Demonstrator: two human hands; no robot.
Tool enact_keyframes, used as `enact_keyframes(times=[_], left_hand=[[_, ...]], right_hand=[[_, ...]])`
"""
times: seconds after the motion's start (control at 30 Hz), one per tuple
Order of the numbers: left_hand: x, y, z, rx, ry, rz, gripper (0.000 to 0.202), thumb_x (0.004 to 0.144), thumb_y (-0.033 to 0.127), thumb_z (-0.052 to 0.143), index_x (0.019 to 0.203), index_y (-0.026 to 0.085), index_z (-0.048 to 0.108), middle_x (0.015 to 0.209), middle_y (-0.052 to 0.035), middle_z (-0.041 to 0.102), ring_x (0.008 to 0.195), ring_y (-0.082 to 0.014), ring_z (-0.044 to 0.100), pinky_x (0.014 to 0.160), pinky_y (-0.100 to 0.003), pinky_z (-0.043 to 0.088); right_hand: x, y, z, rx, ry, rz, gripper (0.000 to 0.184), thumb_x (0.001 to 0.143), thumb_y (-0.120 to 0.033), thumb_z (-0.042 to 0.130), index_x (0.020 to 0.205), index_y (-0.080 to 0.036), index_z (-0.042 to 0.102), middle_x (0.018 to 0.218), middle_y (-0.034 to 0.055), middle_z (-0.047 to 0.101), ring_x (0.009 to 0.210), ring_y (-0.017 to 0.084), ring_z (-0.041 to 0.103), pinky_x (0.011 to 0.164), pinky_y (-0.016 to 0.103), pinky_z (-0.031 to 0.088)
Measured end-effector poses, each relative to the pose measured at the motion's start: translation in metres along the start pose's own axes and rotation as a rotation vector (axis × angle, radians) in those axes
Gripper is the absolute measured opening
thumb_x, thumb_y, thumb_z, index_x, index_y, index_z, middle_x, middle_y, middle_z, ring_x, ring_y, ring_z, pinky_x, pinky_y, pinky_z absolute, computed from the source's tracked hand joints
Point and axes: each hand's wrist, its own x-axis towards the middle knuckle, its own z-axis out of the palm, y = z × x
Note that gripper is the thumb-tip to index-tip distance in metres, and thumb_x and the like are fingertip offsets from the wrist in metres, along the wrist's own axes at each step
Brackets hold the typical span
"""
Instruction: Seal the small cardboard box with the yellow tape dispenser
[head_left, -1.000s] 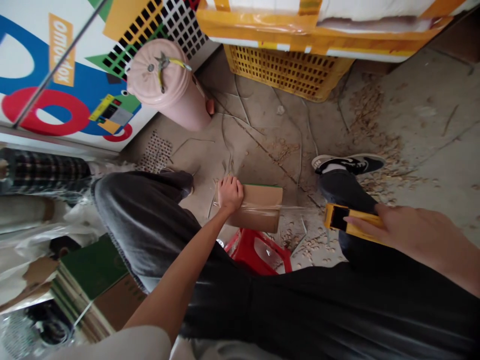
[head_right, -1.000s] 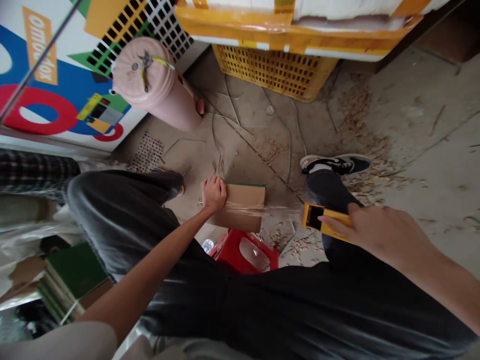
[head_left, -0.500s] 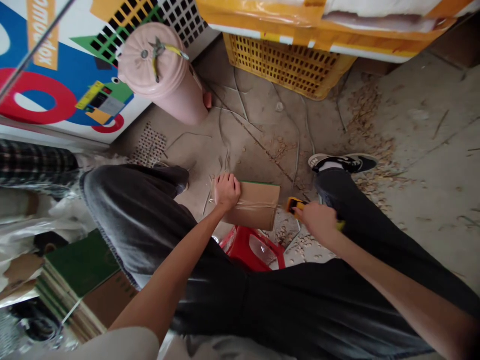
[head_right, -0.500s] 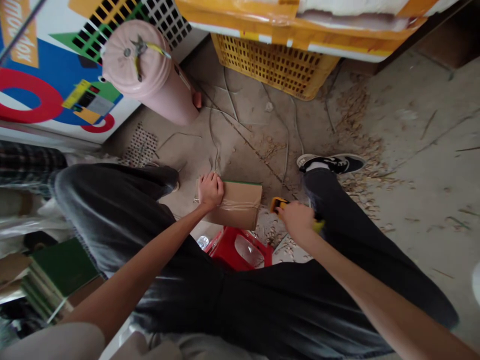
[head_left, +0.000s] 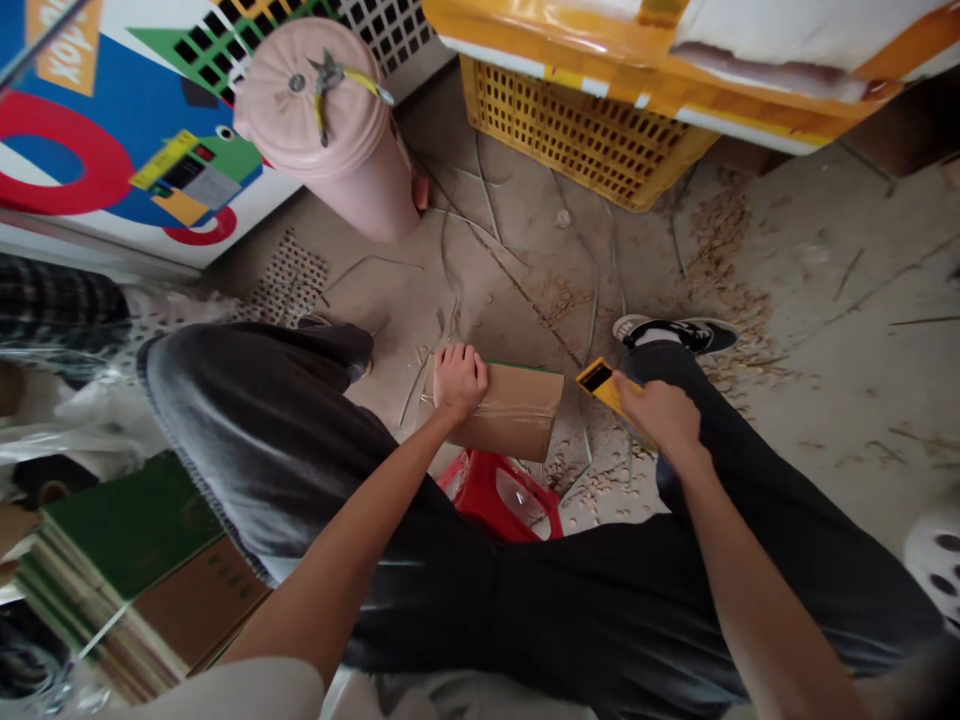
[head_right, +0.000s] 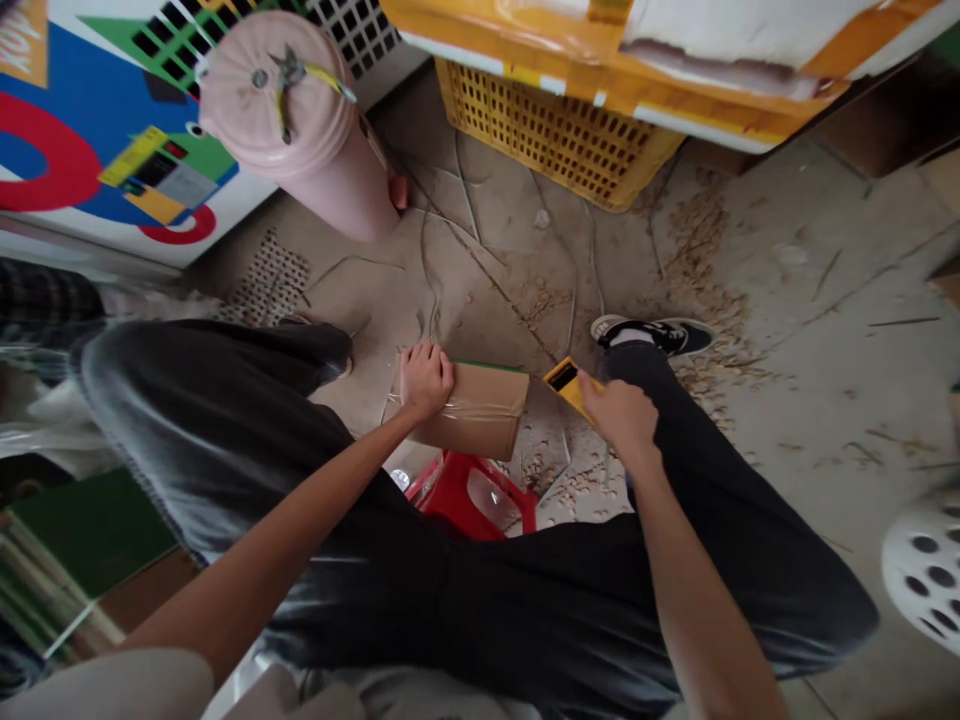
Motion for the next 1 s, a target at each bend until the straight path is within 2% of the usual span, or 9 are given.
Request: enact_keyframes(times=[0.07, 0.17, 0.23, 0.3, 0.43, 0.57, 0.7, 0.9, 1.0], left_hand=[[0.000, 0.000, 0.001, 0.001, 0.012, 0.003, 0.032, 0.108, 0.026, 0.038, 0.098, 0.015, 0.066, 0.106, -0.0159, 0.070, 0.105, -0.0314, 0.060, 0.098, -0.046, 0.039], [-0.001, -0.001, 0.002, 0.004, 0.028, 0.016, 0.033, 0.109, 0.027, 0.038, 0.098, 0.015, 0.067, 0.106, -0.0161, 0.070, 0.105, -0.0317, 0.060, 0.097, -0.046, 0.039], [-0.002, -0.002, 0.002, 0.006, 0.034, 0.025, 0.034, 0.109, 0.028, 0.037, 0.099, 0.015, 0.067, 0.105, -0.0160, 0.069, 0.104, -0.0317, 0.060, 0.096, -0.045, 0.039], [-0.003, -0.002, 0.001, -0.005, 0.026, 0.038, 0.034, 0.109, 0.027, 0.037, 0.099, 0.015, 0.067, 0.105, -0.0157, 0.069, 0.104, -0.0317, 0.059, 0.097, -0.045, 0.040], [-0.005, -0.001, -0.003, -0.053, 0.005, 0.069, 0.032, 0.107, 0.024, 0.038, 0.102, 0.013, 0.067, 0.106, -0.0159, 0.068, 0.106, -0.0323, 0.058, 0.100, -0.045, 0.039], [-0.006, 0.002, -0.006, -0.093, -0.016, 0.067, 0.039, 0.109, 0.026, 0.031, 0.107, 0.011, 0.067, 0.108, -0.0180, 0.066, 0.109, -0.0333, 0.056, 0.103, -0.046, 0.037], [-0.009, 0.006, -0.015, -0.137, -0.121, 0.067, 0.050, 0.110, 0.026, 0.019, 0.118, 0.008, 0.066, 0.119, -0.0209, 0.064, 0.119, -0.0339, 0.053, 0.110, -0.047, 0.033], [-0.021, 0.009, -0.047, -0.200, -0.160, 0.160, 0.056, 0.108, 0.023, 0.019, 0.122, 0.007, 0.071, 0.126, -0.0221, 0.067, 0.126, -0.0331, 0.059, 0.111, -0.045, 0.039], [-0.010, 0.007, -0.069, -0.205, -0.208, 0.236, 0.050, 0.103, 0.020, 0.031, 0.128, 0.009, 0.073, 0.134, -0.0232, 0.066, 0.127, -0.0310, 0.064, 0.107, -0.042, 0.047]], right_hand=[[-0.016, 0.001, -0.020, 0.160, 0.077, 0.073, 0.084, 0.105, -0.073, 0.028, 0.097, -0.009, 0.081, 0.085, 0.0260, 0.073, 0.075, 0.030, 0.070, 0.069, 0.037, 0.046], [-0.048, -0.031, -0.026, 0.531, 0.167, 0.049, 0.088, 0.106, -0.073, 0.018, 0.077, -0.011, 0.074, 0.068, 0.0187, 0.067, 0.065, 0.023, 0.060, 0.060, 0.034, 0.035], [-0.069, -0.065, -0.017, 0.555, 0.187, -0.016, 0.082, 0.107, -0.070, 0.024, 0.076, -0.012, 0.073, 0.072, 0.0167, 0.070, 0.066, 0.020, 0.060, 0.061, 0.032, 0.033], [-0.085, -0.098, -0.005, 0.466, 0.209, -0.074, 0.074, 0.106, -0.068, 0.033, 0.081, -0.012, 0.075, 0.079, 0.0177, 0.075, 0.070, 0.022, 0.063, 0.063, 0.030, 0.034], [-0.097, -0.137, 0.004, 0.282, 0.258, -0.022, 0.069, 0.104, -0.069, 0.039, 0.095, -0.013, 0.079, 0.093, 0.0210, 0.078, 0.084, 0.027, 0.072, 0.074, 0.030, 0.042], [-0.092, -0.145, -0.003, 0.283, 0.185, 0.084, 0.077, 0.105, -0.071, 0.030, 0.104, -0.013, 0.081, 0.107, 0.0244, 0.078, 0.103, 0.031, 0.075, 0.086, 0.033, 0.048], [-0.090, -0.148, -0.013, 0.272, 0.202, 0.158, 0.080, 0.107, -0.067, 0.028, 0.112, -0.007, 0.080, 0.111, 0.0288, 0.076, 0.107, 0.033, 0.075, 0.087, 0.034, 0.051], [-0.114, -0.156, -0.032, 0.299, 0.267, 0.210, 0.075, 0.107, -0.062, 0.036, 0.115, -0.001, 0.079, 0.116, 0.0305, 0.075, 0.114, 0.035, 0.074, 0.092, 0.035, 0.054], [-0.133, -0.157, -0.042, 0.331, 0.318, 0.208, 0.068, 0.107, -0.053, 0.036, 0.111, -0.001, 0.080, 0.114, 0.0289, 0.076, 0.112, 0.037, 0.075, 0.093, 0.039, 0.057]])
